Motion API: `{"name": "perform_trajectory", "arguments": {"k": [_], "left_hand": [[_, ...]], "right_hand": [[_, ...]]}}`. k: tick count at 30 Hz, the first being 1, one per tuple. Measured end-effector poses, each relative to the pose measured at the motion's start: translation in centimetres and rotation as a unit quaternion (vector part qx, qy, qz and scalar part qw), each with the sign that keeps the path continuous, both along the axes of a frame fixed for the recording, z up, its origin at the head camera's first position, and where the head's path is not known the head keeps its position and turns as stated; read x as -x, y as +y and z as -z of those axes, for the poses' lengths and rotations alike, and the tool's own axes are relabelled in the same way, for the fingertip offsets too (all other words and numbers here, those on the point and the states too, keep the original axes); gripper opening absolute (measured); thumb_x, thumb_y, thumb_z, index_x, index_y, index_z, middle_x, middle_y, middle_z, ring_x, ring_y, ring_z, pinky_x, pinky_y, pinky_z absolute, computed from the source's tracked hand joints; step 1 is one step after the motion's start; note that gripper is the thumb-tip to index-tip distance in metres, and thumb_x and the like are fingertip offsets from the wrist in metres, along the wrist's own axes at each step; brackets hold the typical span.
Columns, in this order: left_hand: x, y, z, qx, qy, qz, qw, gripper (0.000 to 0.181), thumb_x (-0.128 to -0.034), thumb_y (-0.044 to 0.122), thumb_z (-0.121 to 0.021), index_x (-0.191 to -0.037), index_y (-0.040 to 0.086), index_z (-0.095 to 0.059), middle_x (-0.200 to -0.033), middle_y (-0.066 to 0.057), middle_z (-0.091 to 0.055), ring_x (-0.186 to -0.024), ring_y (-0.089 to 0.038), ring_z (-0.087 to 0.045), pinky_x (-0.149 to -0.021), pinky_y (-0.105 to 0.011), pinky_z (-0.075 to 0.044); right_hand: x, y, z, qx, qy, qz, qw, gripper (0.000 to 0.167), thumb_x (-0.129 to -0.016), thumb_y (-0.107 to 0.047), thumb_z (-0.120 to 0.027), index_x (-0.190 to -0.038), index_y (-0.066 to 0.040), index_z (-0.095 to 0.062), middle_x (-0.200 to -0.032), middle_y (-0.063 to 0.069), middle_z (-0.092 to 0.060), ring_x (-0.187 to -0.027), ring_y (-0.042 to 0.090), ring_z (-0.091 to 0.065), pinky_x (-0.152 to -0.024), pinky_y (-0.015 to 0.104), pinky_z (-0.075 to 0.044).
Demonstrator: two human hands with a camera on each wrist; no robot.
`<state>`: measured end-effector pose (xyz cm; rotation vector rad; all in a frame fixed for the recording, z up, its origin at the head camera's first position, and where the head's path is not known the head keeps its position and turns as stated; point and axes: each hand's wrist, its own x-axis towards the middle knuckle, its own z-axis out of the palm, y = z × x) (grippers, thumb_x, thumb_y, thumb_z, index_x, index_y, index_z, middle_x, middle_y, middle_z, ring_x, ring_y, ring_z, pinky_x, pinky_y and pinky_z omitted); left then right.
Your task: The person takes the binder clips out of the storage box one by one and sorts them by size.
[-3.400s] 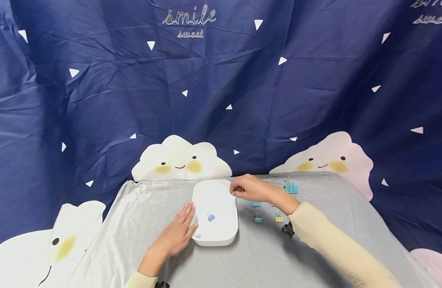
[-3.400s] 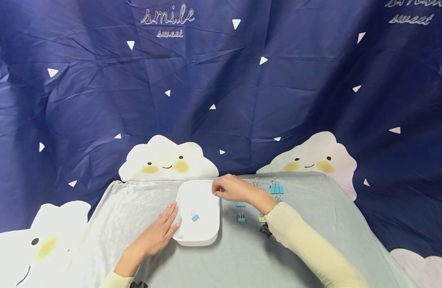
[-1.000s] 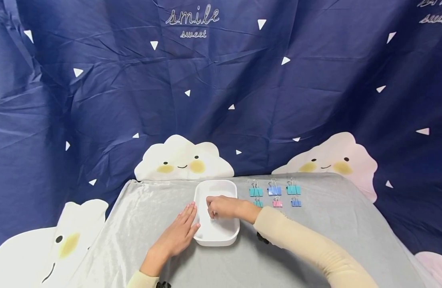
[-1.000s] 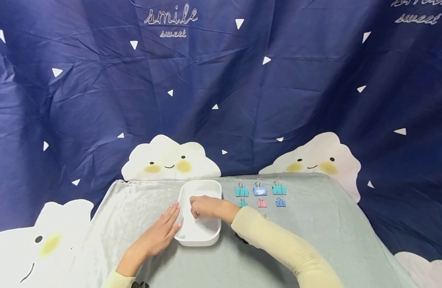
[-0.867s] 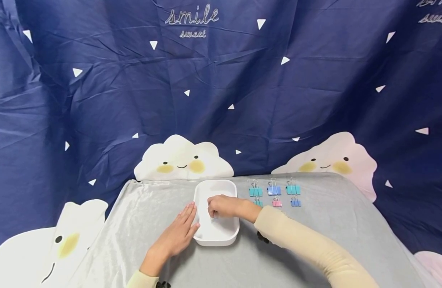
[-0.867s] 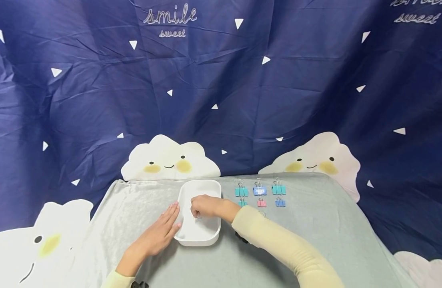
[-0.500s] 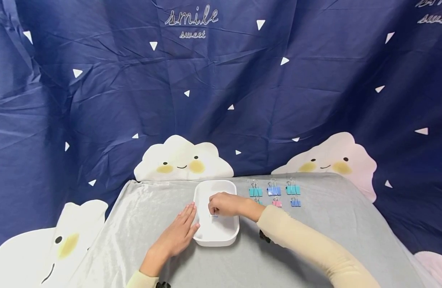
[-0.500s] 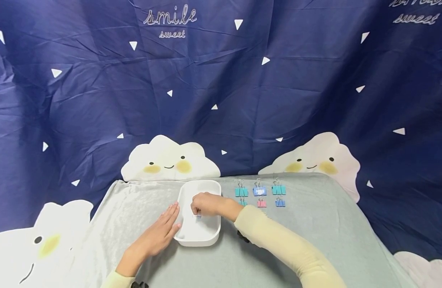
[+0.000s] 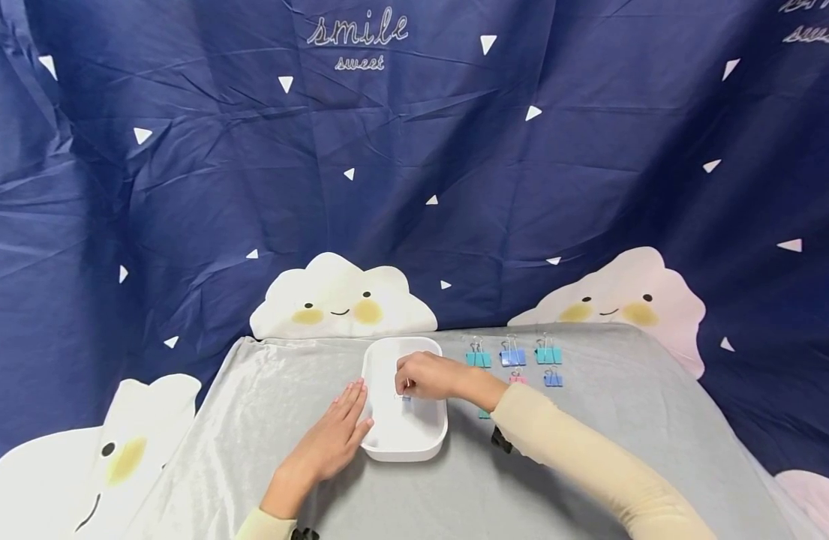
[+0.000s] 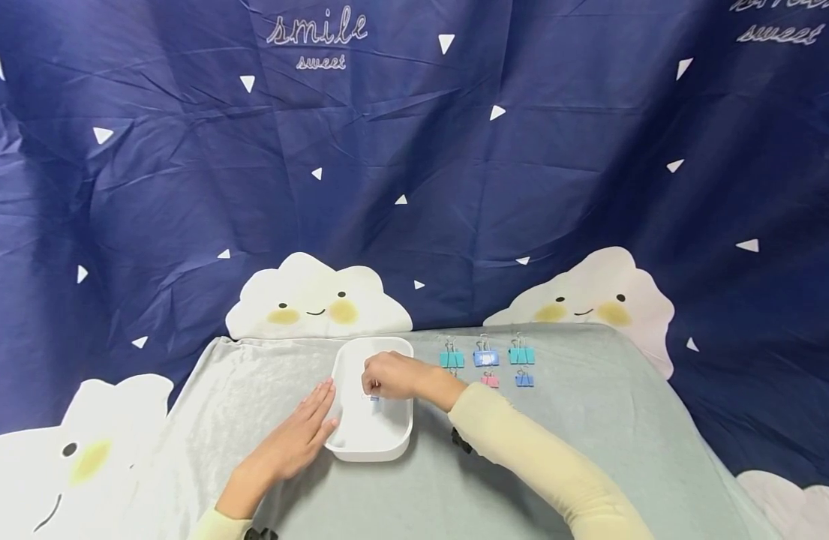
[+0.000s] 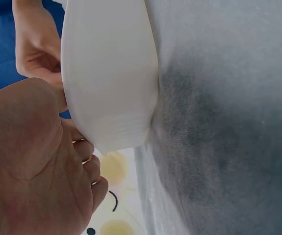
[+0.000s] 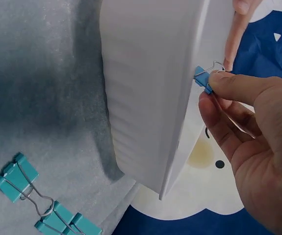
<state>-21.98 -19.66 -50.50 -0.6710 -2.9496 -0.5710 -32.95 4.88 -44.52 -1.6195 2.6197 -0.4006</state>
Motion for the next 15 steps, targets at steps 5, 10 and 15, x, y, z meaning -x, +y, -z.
{"name": "perform_trajectory", "arguments": {"k": [5,10,15], "left_hand": [[0.2,-0.1,0.6,-0.007,0.016,0.002,0.9999,0.065,-0.1153,0.036,-0.044,-0.164,-0.006,-0.033,-0.174,-0.021,-0.029,-0.162,-0.042,-0.028,-0.129,-0.064,-0.031],[0.3,-0.2,1.0,-0.004,0.023,-0.002,0.9997,0.065,-0.1151,0.037,-0.044,-0.165,-0.004,-0.032,-0.175,-0.018,-0.028,-0.163,-0.038,-0.028,-0.130,-0.061,-0.031],[0.2,0.1,0.4,0.000,0.015,-0.002,0.9999,0.064,-0.1142,0.030,-0.048,-0.163,-0.008,-0.033,-0.174,-0.022,-0.028,-0.162,-0.043,-0.028,-0.130,-0.063,-0.030]], "right_hand": [[0.0,0.7,-0.3,0.024,0.009,-0.005,0.9997,0.010,-0.094,-0.003,-0.077,-0.092,-0.011,-0.082,-0.091,-0.001,-0.071,-0.081,0.006,-0.065,-0.074,0.015,-0.055],[0.1,1.4,-0.7,0.044,0.015,-0.011,0.9989,0.010,-0.093,-0.003,-0.077,-0.093,-0.010,-0.083,-0.093,0.001,-0.073,-0.080,0.005,-0.062,-0.074,0.014,-0.053],[0.0,2.2,-1.2,0.065,0.006,-0.013,0.9978,0.011,-0.093,-0.001,-0.076,-0.094,-0.008,-0.084,-0.091,0.003,-0.074,-0.079,0.005,-0.060,-0.073,0.015,-0.052]]}}
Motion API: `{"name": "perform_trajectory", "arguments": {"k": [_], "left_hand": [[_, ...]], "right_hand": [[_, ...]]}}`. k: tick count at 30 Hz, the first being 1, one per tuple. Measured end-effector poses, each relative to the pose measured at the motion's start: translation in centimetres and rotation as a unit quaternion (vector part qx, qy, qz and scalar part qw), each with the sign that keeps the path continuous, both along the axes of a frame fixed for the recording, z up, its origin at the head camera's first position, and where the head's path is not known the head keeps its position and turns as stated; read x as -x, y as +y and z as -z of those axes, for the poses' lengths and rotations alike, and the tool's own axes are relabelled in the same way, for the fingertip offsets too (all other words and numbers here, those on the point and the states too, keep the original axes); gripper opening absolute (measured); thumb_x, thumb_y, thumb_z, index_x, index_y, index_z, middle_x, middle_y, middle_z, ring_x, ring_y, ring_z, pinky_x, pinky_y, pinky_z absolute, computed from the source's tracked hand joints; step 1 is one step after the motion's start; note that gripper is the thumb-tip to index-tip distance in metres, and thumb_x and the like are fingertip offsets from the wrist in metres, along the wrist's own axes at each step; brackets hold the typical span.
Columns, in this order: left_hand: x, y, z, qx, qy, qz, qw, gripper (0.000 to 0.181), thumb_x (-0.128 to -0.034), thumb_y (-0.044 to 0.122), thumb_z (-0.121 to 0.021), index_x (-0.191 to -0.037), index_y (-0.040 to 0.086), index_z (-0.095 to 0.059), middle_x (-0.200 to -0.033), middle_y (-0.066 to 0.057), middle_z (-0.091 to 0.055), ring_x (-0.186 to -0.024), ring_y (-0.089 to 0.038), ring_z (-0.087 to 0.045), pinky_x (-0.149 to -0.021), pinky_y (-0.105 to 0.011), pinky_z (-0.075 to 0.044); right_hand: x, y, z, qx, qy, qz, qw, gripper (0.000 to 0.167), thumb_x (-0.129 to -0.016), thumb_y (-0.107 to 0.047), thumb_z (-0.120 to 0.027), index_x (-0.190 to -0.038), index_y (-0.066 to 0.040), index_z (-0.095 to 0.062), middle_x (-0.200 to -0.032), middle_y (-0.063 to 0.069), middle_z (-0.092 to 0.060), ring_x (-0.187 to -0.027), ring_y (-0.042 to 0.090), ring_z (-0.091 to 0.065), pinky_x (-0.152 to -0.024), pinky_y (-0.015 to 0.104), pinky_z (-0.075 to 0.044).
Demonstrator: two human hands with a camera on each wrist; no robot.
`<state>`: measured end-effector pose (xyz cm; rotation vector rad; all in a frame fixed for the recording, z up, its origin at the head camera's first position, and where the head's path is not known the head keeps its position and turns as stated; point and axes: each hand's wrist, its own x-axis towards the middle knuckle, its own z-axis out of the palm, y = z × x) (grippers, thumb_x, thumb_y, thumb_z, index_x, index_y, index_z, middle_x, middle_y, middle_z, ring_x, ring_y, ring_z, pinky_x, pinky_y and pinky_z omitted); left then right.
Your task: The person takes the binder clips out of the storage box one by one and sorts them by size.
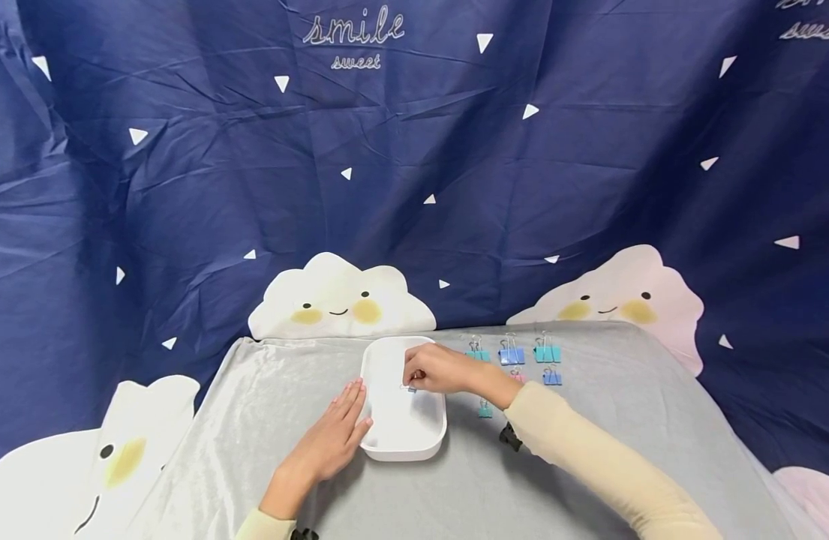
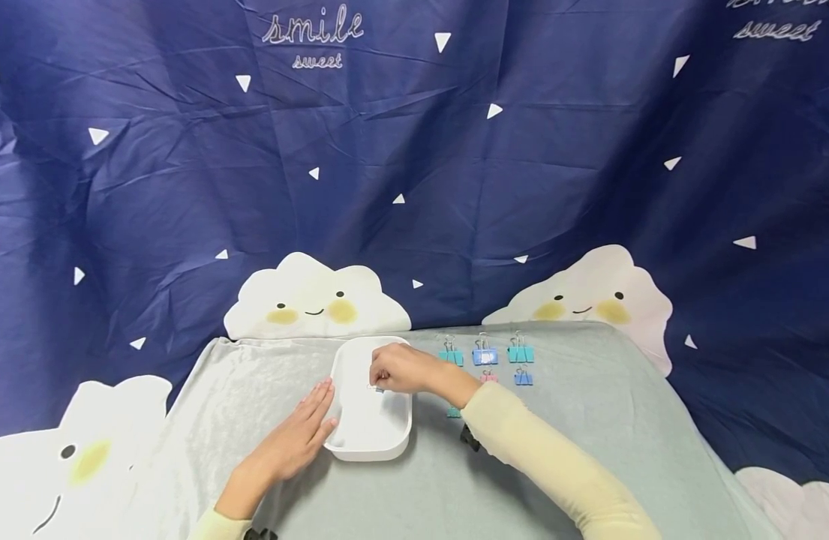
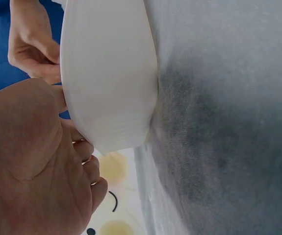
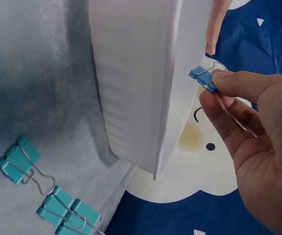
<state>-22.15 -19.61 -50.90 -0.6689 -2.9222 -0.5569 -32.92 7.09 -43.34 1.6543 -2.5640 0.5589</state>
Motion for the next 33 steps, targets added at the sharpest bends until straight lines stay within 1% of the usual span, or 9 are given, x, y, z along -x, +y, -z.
{"name": "perform_trajectory", "arguments": {"k": [2,4,7,12,15,18,21,28,33], "left_hand": [[-0.1,0.1,-0.4,0.007,-0.008,-0.002,0.9999,0.064,-0.1147,0.031,-0.047,-0.163,-0.008,-0.032,-0.175,-0.021,-0.027,-0.162,-0.042,-0.027,-0.131,-0.061,-0.028],[-0.2,0.1,-0.4,0.014,-0.012,-0.005,0.9998,0.065,-0.1153,0.033,-0.045,-0.164,-0.006,-0.030,-0.176,-0.020,-0.025,-0.163,-0.041,-0.025,-0.132,-0.060,-0.027],[-0.1,0.0,-0.1,0.019,-0.002,-0.006,0.9998,0.065,-0.1156,0.035,-0.044,-0.165,-0.005,-0.030,-0.176,-0.019,-0.026,-0.163,-0.040,-0.026,-0.132,-0.059,-0.028],[-0.2,-0.1,0.3,-0.001,0.015,0.004,0.9999,0.066,-0.1151,0.036,-0.044,-0.164,-0.006,-0.032,-0.174,-0.021,-0.030,-0.161,-0.045,-0.029,-0.129,-0.063,-0.031],[-0.1,-0.2,0.5,0.004,0.019,0.002,0.9998,0.067,-0.1153,0.039,-0.043,-0.164,-0.005,-0.032,-0.175,-0.020,-0.029,-0.161,-0.043,-0.029,-0.129,-0.062,-0.031],[0.0,-0.2,0.7,0.021,0.022,-0.007,0.9995,0.067,-0.1154,0.041,-0.041,-0.166,-0.002,-0.031,-0.176,-0.016,-0.027,-0.163,-0.038,-0.027,-0.131,-0.057,-0.030],[0.0,-0.3,0.7,0.023,0.025,-0.008,0.9994,0.067,-0.1153,0.040,-0.042,-0.166,-0.002,-0.031,-0.176,-0.015,-0.027,-0.163,-0.037,-0.028,-0.131,-0.057,-0.031],[-0.2,-0.3,0.2,-0.006,0.025,0.004,0.9997,0.061,-0.1158,0.031,-0.042,-0.163,-0.005,-0.034,-0.173,-0.022,-0.033,-0.160,-0.043,-0.032,-0.127,-0.063,-0.033],[-0.2,-0.4,0.5,-0.005,0.026,0.008,0.9996,0.061,-0.1164,0.033,-0.040,-0.165,-0.004,-0.032,-0.173,-0.021,-0.032,-0.160,-0.043,-0.031,-0.127,-0.064,-0.033]], "right_hand": [[-0.1,0.3,-0.1,0.004,-0.002,0.006,1.0000,0.011,-0.093,-0.001,-0.076,-0.094,-0.008,-0.084,-0.090,0.002,-0.073,-0.078,0.005,-0.060,-0.072,0.016,-0.052],[0.0,0.6,-0.2,0.002,-0.002,0.017,0.9998,0.011,-0.094,-0.001,-0.076,-0.095,-0.009,-0.084,-0.090,0.001,-0.073,-0.077,0.004,-0.058,-0.072,0.016,-0.051],[0.0,1.0,-0.2,-0.002,-0.007,0.035,0.9994,0.011,-0.095,-0.003,-0.076,-0.096,-0.010,-0.084,-0.092,-0.001,-0.072,-0.076,0.003,-0.057,-0.071,0.017,-0.050],[0.0,2.0,-0.5,0.005,-0.020,0.045,0.9988,0.010,-0.096,-0.004,-0.075,-0.098,-0.009,-0.084,-0.093,-0.002,-0.071,-0.077,0.002,-0.056,-0.072,0.018,-0.051],[0.0,2.5,-0.7,0.017,-0.019,0.050,0.9984,0.010,-0.096,-0.003,-0.075,-0.097,-0.009,-0.083,-0.092,-0.003,-0.070,-0.078,0.002,-0.056,-0.072,0.019,-0.052],[0.0,3.1,-0.9,0.024,-0.016,0.061,0.9977,0.010,-0.095,-0.003,-0.075,-0.095,-0.010,-0.082,-0.090,-0.004,-0.069,-0.077,0.003,-0.055,-0.072,0.019,-0.051],[0.0,3.7,-1.0,0.033,-0.013,0.070,0.9969,0.009,-0.094,-0.003,-0.076,-0.094,-0.010,-0.081,-0.088,-0.004,-0.068,-0.077,0.003,-0.055,-0.071,0.019,-0.051],[-0.3,5.1,-1.0,0.061,-0.013,0.077,0.9951,0.008,-0.094,-0.003,-0.076,-0.092,-0.010,-0.078,-0.087,-0.004,-0.067,-0.078,0.004,-0.059,-0.070,0.020,-0.055],[-0.5,6.5,-0.9,0.075,-0.031,0.091,0.9926,0.009,-0.093,0.000,-0.075,-0.092,-0.009,-0.078,-0.088,-0.005,-0.068,-0.077,0.002,-0.060,-0.070,0.020,-0.056]]}}
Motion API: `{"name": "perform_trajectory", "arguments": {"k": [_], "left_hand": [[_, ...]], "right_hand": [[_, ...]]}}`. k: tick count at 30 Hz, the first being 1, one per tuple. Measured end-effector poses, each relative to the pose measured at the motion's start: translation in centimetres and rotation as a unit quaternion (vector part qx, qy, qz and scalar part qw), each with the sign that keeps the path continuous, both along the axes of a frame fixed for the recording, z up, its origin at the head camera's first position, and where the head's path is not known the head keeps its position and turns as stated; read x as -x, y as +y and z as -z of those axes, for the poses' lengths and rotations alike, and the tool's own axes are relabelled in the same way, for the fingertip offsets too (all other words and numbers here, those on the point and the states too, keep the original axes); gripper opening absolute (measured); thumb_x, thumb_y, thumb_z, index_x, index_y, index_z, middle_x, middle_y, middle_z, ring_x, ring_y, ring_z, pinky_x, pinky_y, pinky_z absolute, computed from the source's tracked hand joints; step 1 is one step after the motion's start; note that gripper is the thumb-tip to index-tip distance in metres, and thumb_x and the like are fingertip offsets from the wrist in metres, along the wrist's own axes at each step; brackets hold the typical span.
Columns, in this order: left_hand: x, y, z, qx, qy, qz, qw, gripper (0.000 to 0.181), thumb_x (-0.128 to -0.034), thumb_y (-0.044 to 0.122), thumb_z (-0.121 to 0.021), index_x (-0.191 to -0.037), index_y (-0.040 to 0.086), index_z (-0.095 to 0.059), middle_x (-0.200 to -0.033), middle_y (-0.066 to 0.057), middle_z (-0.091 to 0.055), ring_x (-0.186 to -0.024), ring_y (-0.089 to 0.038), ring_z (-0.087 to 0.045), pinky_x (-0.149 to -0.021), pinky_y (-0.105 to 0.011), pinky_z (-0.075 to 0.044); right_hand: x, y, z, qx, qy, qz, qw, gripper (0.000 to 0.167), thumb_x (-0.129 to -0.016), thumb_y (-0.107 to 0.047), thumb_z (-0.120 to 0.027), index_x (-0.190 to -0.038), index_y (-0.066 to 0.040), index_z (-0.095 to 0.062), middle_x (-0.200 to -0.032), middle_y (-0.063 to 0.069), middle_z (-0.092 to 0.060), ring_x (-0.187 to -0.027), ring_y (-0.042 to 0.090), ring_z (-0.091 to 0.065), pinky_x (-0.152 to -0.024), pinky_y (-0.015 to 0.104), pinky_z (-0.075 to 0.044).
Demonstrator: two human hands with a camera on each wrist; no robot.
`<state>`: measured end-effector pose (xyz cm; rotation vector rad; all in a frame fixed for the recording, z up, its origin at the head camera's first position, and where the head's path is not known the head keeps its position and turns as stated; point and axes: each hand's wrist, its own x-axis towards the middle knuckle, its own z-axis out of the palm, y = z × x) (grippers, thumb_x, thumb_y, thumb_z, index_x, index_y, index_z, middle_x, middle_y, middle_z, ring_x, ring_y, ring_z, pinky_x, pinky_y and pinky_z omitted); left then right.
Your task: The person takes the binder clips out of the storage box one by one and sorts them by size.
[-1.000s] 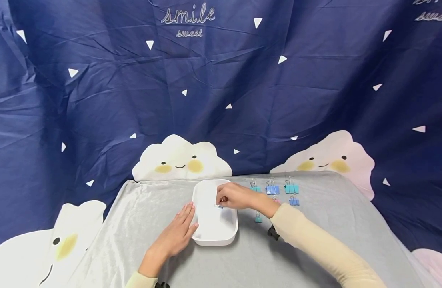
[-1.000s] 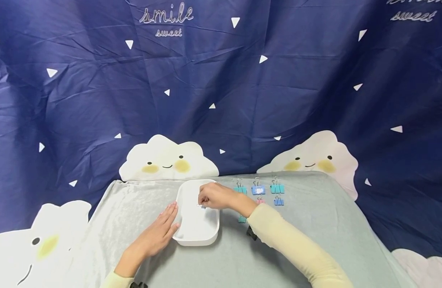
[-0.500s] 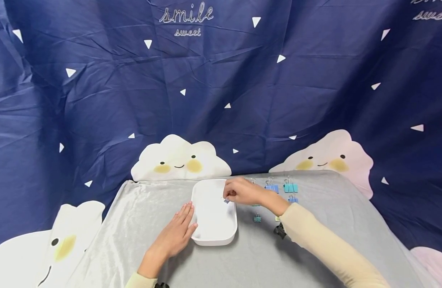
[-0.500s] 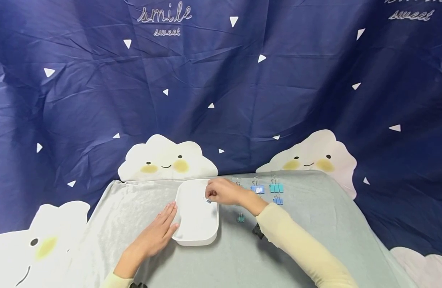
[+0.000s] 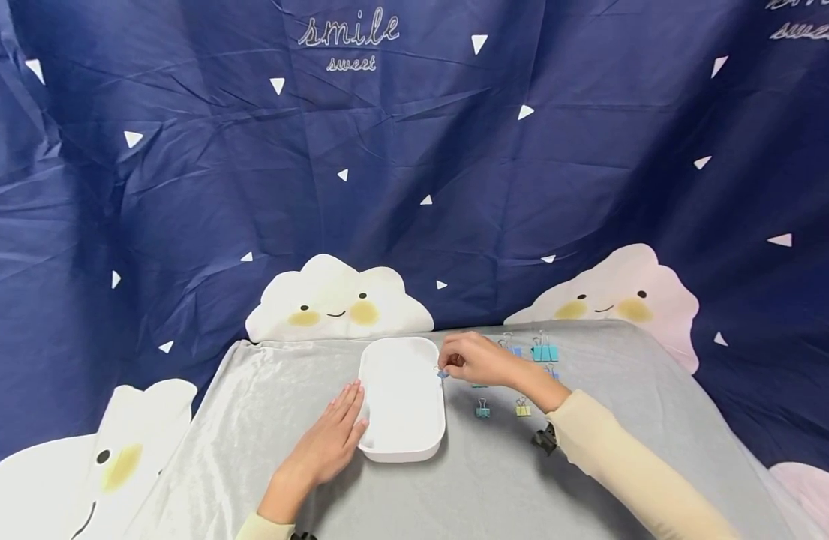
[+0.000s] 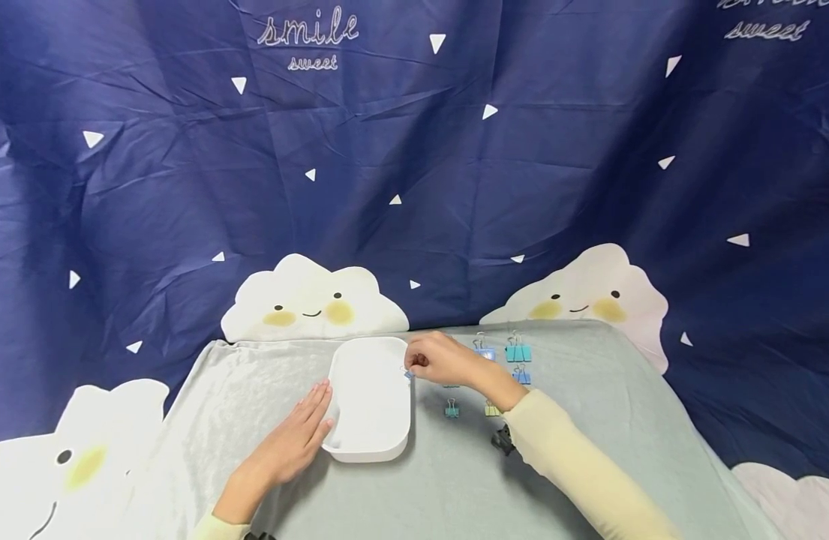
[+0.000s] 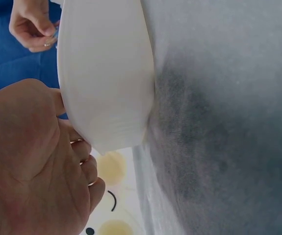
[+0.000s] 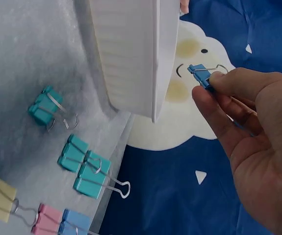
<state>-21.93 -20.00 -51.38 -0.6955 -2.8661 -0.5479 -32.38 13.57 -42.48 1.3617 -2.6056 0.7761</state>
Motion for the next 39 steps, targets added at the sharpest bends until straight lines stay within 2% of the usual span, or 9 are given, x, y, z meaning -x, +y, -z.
{"name": "perform_trajectory", "arguments": {"k": [2,7,10,15,20,24,30,36,39], "left_hand": [[0.1,-0.1,0.4,0.000,0.010,0.005,0.9999,0.062,-0.1168,0.034,-0.037,-0.165,-0.004,-0.032,-0.173,-0.021,-0.033,-0.160,-0.043,-0.032,-0.126,-0.064,-0.034],[0.1,-0.1,0.5,0.005,0.011,0.004,0.9999,0.063,-0.1172,0.037,-0.035,-0.165,-0.004,-0.033,-0.173,-0.021,-0.033,-0.160,-0.042,-0.032,-0.127,-0.063,-0.034],[-0.1,0.0,-0.1,-0.001,-0.006,0.002,1.0000,0.062,-0.1162,0.034,-0.040,-0.163,-0.006,-0.034,-0.173,-0.022,-0.033,-0.160,-0.044,-0.032,-0.127,-0.065,-0.032],[-0.1,0.4,-0.9,0.015,-0.031,-0.010,0.9994,0.061,-0.1156,0.030,-0.043,-0.164,-0.006,-0.033,-0.174,-0.021,-0.030,-0.162,-0.042,-0.029,-0.131,-0.061,-0.029],[-0.2,0.5,-1.2,0.025,-0.039,-0.015,0.9988,0.062,-0.1160,0.031,-0.042,-0.165,-0.005,-0.031,-0.176,-0.018,-0.027,-0.163,-0.039,-0.026,-0.133,-0.057,-0.027],[-0.2,0.4,-1.0,0.013,-0.033,-0.012,0.9993,0.062,-0.1155,0.031,-0.044,-0.164,-0.006,-0.033,-0.175,-0.020,-0.030,-0.162,-0.041,-0.028,-0.132,-0.060,-0.028],[-0.1,0.2,-0.6,-0.009,-0.010,-0.001,0.9999,0.061,-0.1150,0.031,-0.045,-0.162,-0.008,-0.036,-0.171,-0.024,-0.035,-0.159,-0.046,-0.033,-0.127,-0.066,-0.033],[-0.1,0.4,-1.1,0.010,-0.040,-0.013,0.9991,0.062,-0.1157,0.032,-0.043,-0.165,-0.005,-0.031,-0.175,-0.019,-0.028,-0.163,-0.039,-0.026,-0.133,-0.059,-0.027],[-0.1,0.4,-1.2,0.015,-0.043,-0.015,0.9989,0.062,-0.1158,0.032,-0.042,-0.165,-0.005,-0.031,-0.176,-0.018,-0.027,-0.164,-0.037,-0.025,-0.133,-0.058,-0.026]], "right_hand": [[-0.1,0.6,0.0,0.007,-0.004,0.006,1.0000,0.010,-0.093,0.000,-0.075,-0.091,-0.009,-0.078,-0.088,-0.005,-0.068,-0.077,0.002,-0.059,-0.069,0.020,-0.056],[-0.4,2.0,0.0,0.014,-0.012,0.023,0.9996,0.013,-0.093,0.000,-0.074,-0.091,-0.012,-0.077,-0.090,-0.008,-0.069,-0.079,0.002,-0.062,-0.072,0.022,-0.059],[-0.5,2.9,0.1,0.011,-0.020,0.032,0.9992,0.012,-0.095,-0.002,-0.074,-0.093,-0.013,-0.077,-0.093,-0.008,-0.071,-0.082,0.002,-0.065,-0.076,0.023,-0.062],[-0.8,4.2,0.2,0.014,-0.016,0.045,0.9987,0.009,-0.097,-0.005,-0.075,-0.096,-0.014,-0.078,-0.096,-0.005,-0.072,-0.085,0.003,-0.069,-0.078,0.024,-0.064],[-1.1,5.5,0.5,0.024,-0.016,0.059,0.9979,0.009,-0.096,-0.004,-0.076,-0.096,-0.013,-0.078,-0.096,-0.006,-0.072,-0.085,0.004,-0.069,-0.078,0.027,-0.065],[-1.4,6.5,0.7,0.034,-0.025,0.070,0.9967,0.007,-0.098,-0.006,-0.074,-0.096,-0.012,-0.078,-0.096,-0.003,-0.073,-0.087,0.005,-0.070,-0.079,0.029,-0.065],[-1.7,8.0,1.0,0.054,-0.010,0.083,0.9951,0.015,-0.094,0.003,-0.074,-0.093,-0.011,-0.078,-0.092,-0.007,-0.071,-0.081,0.004,-0.066,-0.074,0.031,-0.062],[-1.9,9.6,1.5,0.067,-0.003,0.096,0.9931,0.015,-0.092,0.004,-0.076,-0.094,-0.011,-0.078,-0.091,-0.005,-0.075,-0.083,0.004,-0.068,-0.075,0.029,-0.063],[-2.1,10.3,1.7,0.068,0.006,0.104,0.9923,0.015,-0.090,0.004,-0.078,-0.093,-0.011,-0.077,-0.090,-0.007,-0.074,-0.084,0.004,-0.067,-0.075,0.028,-0.063]]}}
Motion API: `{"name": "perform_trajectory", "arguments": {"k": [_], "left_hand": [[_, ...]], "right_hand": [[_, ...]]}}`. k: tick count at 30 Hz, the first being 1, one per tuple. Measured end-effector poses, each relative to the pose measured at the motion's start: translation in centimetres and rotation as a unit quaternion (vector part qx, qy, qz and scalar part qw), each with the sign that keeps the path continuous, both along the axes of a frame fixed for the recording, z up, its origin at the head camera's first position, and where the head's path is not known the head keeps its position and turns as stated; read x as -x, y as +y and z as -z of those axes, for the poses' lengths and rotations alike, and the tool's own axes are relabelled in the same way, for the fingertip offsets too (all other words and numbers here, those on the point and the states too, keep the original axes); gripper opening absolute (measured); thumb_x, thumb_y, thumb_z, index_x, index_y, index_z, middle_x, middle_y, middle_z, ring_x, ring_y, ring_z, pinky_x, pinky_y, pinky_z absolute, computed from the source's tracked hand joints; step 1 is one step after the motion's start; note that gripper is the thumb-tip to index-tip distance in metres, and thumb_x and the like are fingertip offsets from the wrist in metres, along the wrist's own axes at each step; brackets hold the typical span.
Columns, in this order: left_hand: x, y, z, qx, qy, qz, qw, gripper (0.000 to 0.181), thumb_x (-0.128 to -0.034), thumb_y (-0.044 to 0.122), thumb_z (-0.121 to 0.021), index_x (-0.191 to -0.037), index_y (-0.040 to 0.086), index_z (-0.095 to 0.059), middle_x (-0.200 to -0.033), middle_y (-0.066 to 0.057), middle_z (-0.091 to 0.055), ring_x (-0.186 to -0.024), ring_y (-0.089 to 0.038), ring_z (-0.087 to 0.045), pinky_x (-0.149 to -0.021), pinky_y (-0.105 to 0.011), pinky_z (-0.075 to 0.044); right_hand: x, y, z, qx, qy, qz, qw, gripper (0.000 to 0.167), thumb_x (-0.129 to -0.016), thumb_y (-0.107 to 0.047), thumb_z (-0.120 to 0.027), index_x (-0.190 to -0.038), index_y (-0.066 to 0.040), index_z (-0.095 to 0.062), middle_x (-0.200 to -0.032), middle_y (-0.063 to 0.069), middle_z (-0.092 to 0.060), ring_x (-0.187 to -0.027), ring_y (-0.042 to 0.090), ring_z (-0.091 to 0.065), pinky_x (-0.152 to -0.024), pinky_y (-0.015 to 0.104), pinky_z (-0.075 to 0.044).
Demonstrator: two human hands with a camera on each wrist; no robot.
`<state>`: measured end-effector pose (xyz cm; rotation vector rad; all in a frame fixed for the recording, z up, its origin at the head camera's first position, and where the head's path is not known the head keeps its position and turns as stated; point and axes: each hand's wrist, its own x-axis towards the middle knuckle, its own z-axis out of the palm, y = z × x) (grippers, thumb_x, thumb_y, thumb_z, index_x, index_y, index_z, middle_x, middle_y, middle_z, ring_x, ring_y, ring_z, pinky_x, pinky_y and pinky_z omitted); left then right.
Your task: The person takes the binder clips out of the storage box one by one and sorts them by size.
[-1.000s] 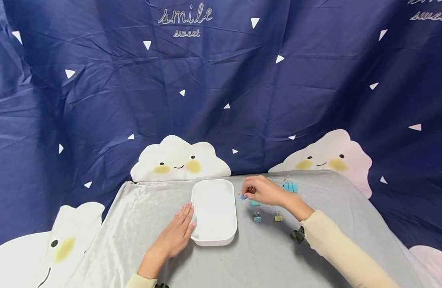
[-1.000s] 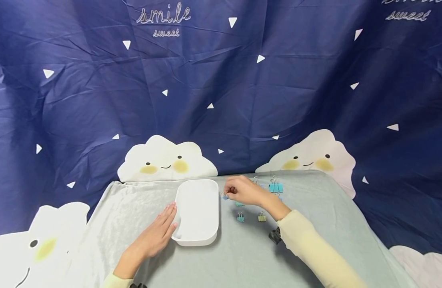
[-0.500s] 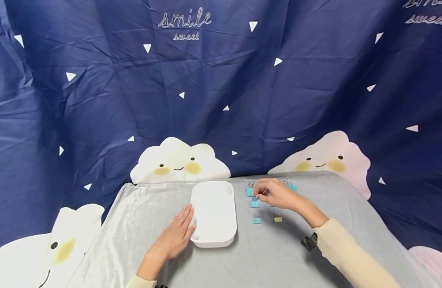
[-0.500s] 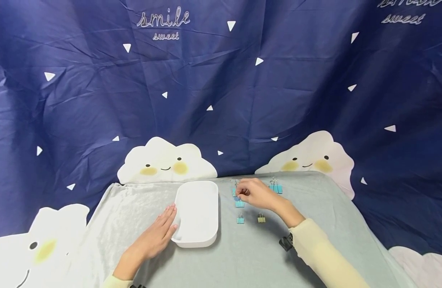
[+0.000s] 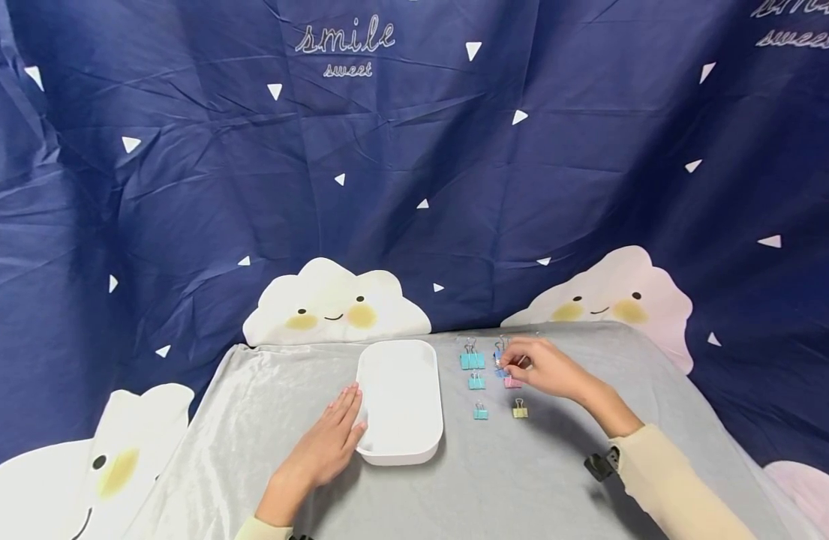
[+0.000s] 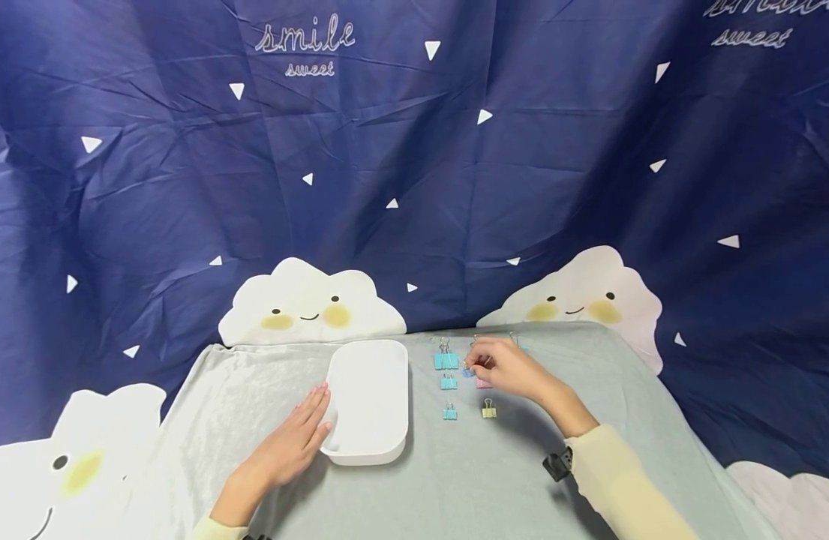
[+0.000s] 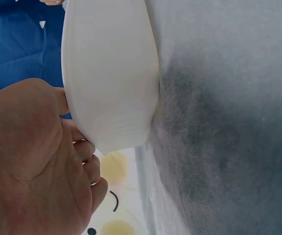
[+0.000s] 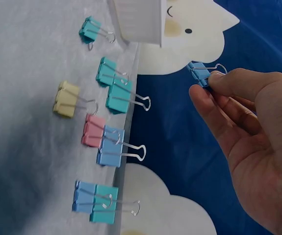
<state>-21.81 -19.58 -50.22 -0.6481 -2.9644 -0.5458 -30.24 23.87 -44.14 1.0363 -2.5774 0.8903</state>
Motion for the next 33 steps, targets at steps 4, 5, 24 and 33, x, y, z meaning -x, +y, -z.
{"name": "perform_trajectory", "arguments": {"k": [4,5,24,33], "left_hand": [[0.0,0.0,0.1,-0.001,0.001,0.000,1.0000,0.062,-0.1158,0.032,-0.043,-0.165,-0.005,-0.031,-0.176,-0.018,-0.028,-0.164,-0.038,-0.026,-0.133,-0.058,-0.027],[0.0,0.0,0.1,0.000,0.001,0.000,1.0000,0.062,-0.1158,0.032,-0.043,-0.165,-0.005,-0.031,-0.176,-0.018,-0.028,-0.164,-0.038,-0.026,-0.133,-0.058,-0.027],[-0.1,0.1,0.1,-0.011,0.003,0.000,0.9999,0.062,-0.1155,0.031,-0.044,-0.164,-0.005,-0.032,-0.175,-0.018,-0.028,-0.164,-0.038,-0.026,-0.133,-0.059,-0.027],[0.0,-0.2,0.7,-0.038,0.036,0.018,0.9985,0.062,-0.1152,0.033,-0.044,-0.161,-0.008,-0.037,-0.171,-0.024,-0.035,-0.158,-0.047,-0.034,-0.125,-0.068,-0.033]], "right_hand": [[-0.4,0.9,0.4,0.005,0.006,0.012,0.9999,0.016,-0.089,0.005,-0.078,-0.092,-0.011,-0.078,-0.090,-0.007,-0.073,-0.083,0.002,-0.065,-0.073,0.028,-0.063],[-0.5,1.2,0.5,0.008,0.004,0.015,0.9999,0.017,-0.088,0.006,-0.078,-0.091,-0.011,-0.078,-0.090,-0.006,-0.074,-0.082,0.002,-0.065,-0.073,0.028,-0.063],[-2.0,5.4,2.9,0.031,-0.038,0.058,0.9972,0.022,-0.086,0.012,-0.075,-0.089,-0.009,-0.074,-0.088,-0.004,-0.069,-0.082,0.000,-0.064,-0.072,0.023,-0.063],[-2.6,6.8,4.3,0.035,-0.052,0.079,0.9949,0.021,-0.086,0.012,-0.076,-0.088,-0.008,-0.073,-0.089,-0.003,-0.071,-0.082,-0.002,-0.063,-0.072,0.023,-0.063]]}}
